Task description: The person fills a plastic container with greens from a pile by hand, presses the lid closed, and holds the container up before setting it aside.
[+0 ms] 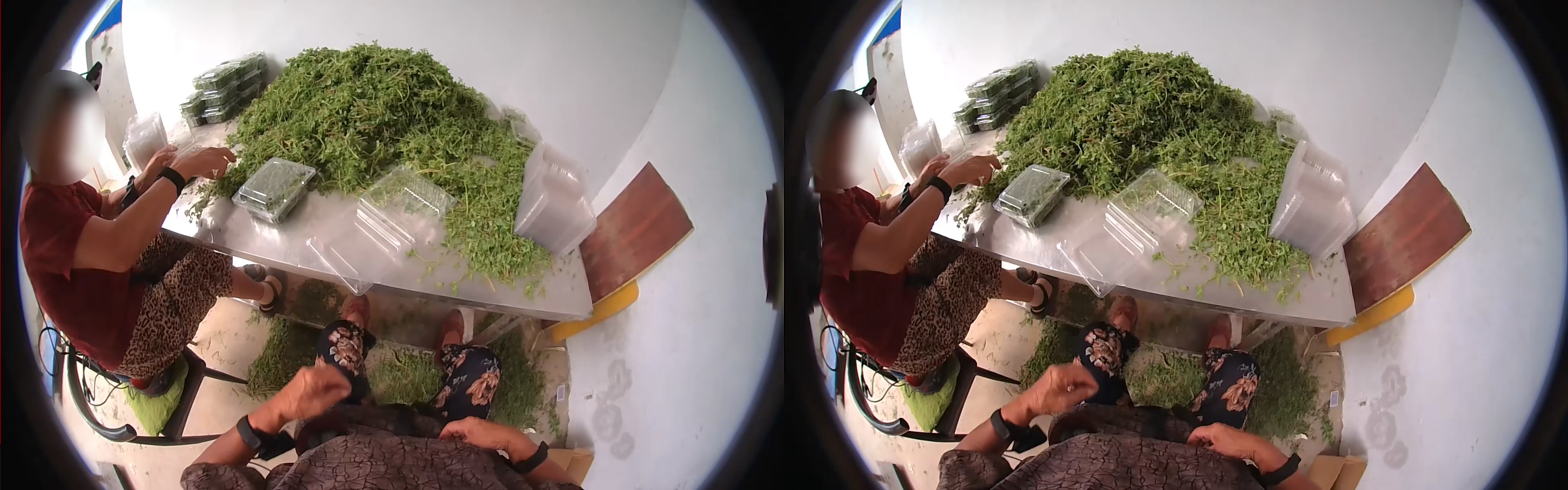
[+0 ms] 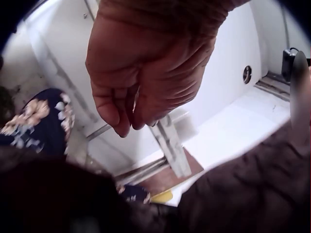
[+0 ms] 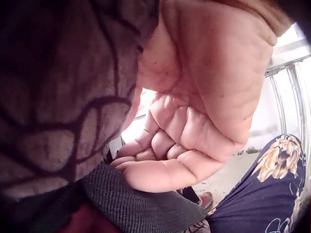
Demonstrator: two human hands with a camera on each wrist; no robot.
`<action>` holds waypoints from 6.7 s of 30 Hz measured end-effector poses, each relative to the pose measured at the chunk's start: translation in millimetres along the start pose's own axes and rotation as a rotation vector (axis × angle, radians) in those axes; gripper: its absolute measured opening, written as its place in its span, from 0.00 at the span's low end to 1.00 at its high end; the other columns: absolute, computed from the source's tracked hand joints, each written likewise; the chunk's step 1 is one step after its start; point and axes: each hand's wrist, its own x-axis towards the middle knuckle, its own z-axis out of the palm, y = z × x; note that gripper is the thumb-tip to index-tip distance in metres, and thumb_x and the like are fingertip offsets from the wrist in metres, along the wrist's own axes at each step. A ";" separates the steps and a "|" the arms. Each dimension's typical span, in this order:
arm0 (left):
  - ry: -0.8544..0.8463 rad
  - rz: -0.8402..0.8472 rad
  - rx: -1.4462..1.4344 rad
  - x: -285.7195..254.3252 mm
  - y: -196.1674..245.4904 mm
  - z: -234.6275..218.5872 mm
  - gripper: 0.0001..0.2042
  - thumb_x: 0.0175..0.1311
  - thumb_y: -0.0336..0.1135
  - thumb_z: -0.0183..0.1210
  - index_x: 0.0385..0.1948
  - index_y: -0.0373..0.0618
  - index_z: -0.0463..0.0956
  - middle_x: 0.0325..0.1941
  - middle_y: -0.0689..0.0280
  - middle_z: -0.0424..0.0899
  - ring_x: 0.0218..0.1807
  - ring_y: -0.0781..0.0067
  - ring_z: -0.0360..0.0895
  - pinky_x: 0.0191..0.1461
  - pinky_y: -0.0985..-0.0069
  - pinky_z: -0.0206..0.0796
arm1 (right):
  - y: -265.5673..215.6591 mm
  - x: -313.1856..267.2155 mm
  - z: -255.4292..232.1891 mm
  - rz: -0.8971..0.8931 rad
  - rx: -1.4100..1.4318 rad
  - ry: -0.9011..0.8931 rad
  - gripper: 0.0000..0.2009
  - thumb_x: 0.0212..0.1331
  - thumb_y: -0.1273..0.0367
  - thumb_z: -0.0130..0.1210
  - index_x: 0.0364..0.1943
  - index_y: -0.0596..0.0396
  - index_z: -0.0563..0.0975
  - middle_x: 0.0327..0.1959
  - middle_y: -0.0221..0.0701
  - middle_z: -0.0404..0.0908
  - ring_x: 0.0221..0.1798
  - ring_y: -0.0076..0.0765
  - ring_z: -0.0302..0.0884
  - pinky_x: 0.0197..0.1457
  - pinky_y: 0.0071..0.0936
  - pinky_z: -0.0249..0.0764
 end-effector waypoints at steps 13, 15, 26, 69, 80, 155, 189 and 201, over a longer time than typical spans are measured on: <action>-0.006 -0.426 -1.197 -62.6 -80.9 38.1 0.09 0.57 0.30 0.60 0.38 0.38 0.80 0.32 0.62 0.83 0.34 0.74 0.80 0.39 0.79 0.70 | 42.2 -46.6 31.8 0.177 0.027 0.315 0.09 0.54 0.73 0.58 0.39 0.58 0.79 0.30 0.34 0.82 0.36 0.31 0.80 0.40 0.29 0.74; 0.039 -0.093 -2.007 102.6 -185.8 72.8 0.09 0.56 0.29 0.59 0.38 0.39 0.79 0.32 0.62 0.82 0.35 0.74 0.79 0.40 0.79 0.70 | 52.1 -55.3 40.0 0.258 -0.190 0.229 0.09 0.55 0.73 0.55 0.40 0.56 0.79 0.31 0.35 0.82 0.37 0.32 0.80 0.43 0.30 0.74; -0.013 0.271 -2.655 201.5 -349.4 141.8 0.10 0.55 0.24 0.56 0.39 0.40 0.77 0.35 0.64 0.79 0.37 0.74 0.76 0.41 0.79 0.68 | 48.4 -90.9 85.5 0.272 0.109 0.251 0.09 0.56 0.73 0.54 0.41 0.58 0.79 0.32 0.34 0.82 0.37 0.31 0.80 0.43 0.29 0.74; -0.166 -0.859 -1.633 -190.4 26.7 8.6 0.22 0.62 0.32 0.58 0.55 0.28 0.67 0.53 0.58 0.79 0.50 0.67 0.78 0.58 0.75 0.67 | 32.7 -117.4 89.6 0.244 0.771 0.398 0.14 0.58 0.70 0.48 0.43 0.65 0.77 0.38 0.30 0.82 0.38 0.27 0.78 0.46 0.23 0.71; -0.228 -0.735 -1.408 -77.0 8.0 20.9 0.09 0.61 0.32 0.58 0.35 0.35 0.72 0.31 0.69 0.77 0.30 0.82 0.72 0.34 0.83 0.63 | 38.6 -100.6 79.4 0.140 1.279 0.499 0.13 0.54 0.76 0.45 0.41 0.67 0.78 0.37 0.30 0.82 0.37 0.22 0.78 0.44 0.18 0.72; 0.877 0.184 1.025 119.2 27.6 -92.5 0.19 0.45 0.19 0.49 0.43 0.39 0.77 0.60 0.57 0.72 0.52 0.58 0.71 0.54 0.64 0.61 | -99.6 -11.2 -94.8 -0.329 -0.351 0.615 0.06 0.54 0.72 0.58 0.26 0.61 0.75 0.21 0.38 0.75 0.24 0.42 0.74 0.28 0.31 0.69; 0.851 0.311 0.849 187.4 13.5 -43.4 0.07 0.41 0.27 0.57 0.26 0.46 0.75 0.40 0.62 0.69 0.53 0.61 0.69 0.69 0.45 0.40 | -186.5 110.4 -292.4 -0.099 -1.011 0.960 0.31 0.55 0.65 0.58 0.66 0.51 0.62 0.72 0.47 0.51 0.73 0.52 0.51 0.72 0.39 0.55; 0.873 0.292 0.784 187.1 14.6 -45.0 0.12 0.38 0.21 0.53 0.28 0.46 0.76 0.38 0.61 0.70 0.51 0.59 0.71 0.68 0.51 0.46 | -208.1 151.3 -320.0 0.081 -1.205 0.852 0.25 0.47 0.63 0.63 0.53 0.52 0.76 0.50 0.49 0.77 0.55 0.53 0.73 0.57 0.44 0.70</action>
